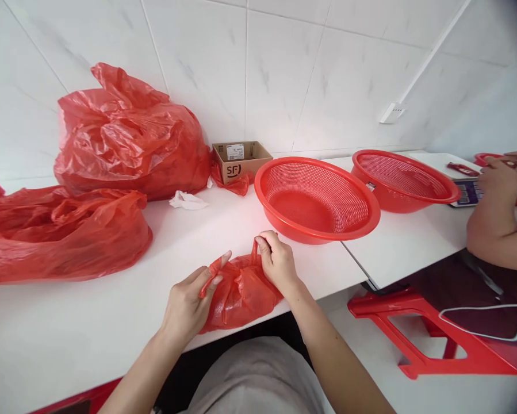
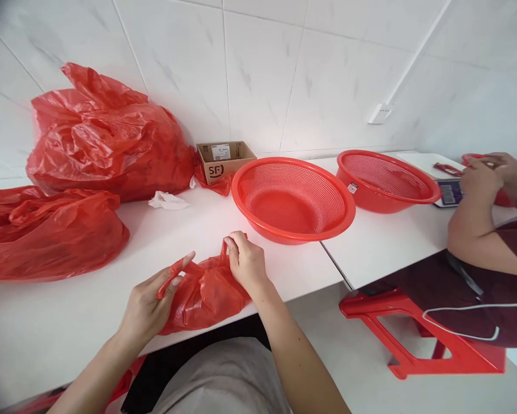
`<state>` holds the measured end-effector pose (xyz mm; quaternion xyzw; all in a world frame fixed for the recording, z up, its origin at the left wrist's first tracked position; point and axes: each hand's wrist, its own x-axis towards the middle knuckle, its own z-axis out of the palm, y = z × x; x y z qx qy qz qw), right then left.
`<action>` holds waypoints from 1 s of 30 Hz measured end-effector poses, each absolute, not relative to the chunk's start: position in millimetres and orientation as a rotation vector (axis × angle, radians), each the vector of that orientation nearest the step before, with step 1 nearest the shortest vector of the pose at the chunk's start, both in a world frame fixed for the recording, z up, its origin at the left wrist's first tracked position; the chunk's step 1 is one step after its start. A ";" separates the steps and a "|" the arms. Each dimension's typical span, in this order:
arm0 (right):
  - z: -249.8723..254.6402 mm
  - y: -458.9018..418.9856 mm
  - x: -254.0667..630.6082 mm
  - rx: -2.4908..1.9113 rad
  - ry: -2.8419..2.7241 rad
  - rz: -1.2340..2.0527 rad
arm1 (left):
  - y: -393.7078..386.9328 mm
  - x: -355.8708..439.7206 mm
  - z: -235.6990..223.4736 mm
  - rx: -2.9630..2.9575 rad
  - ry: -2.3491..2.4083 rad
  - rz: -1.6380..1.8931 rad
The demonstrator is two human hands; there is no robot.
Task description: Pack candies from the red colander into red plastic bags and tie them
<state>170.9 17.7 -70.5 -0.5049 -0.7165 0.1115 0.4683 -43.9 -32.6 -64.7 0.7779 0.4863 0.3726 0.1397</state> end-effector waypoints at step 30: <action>-100.7 -35.4 152.9 -1.431 -1.896 0.294 | -46.6 -10.2 -94.1 2.557 1.541 0.870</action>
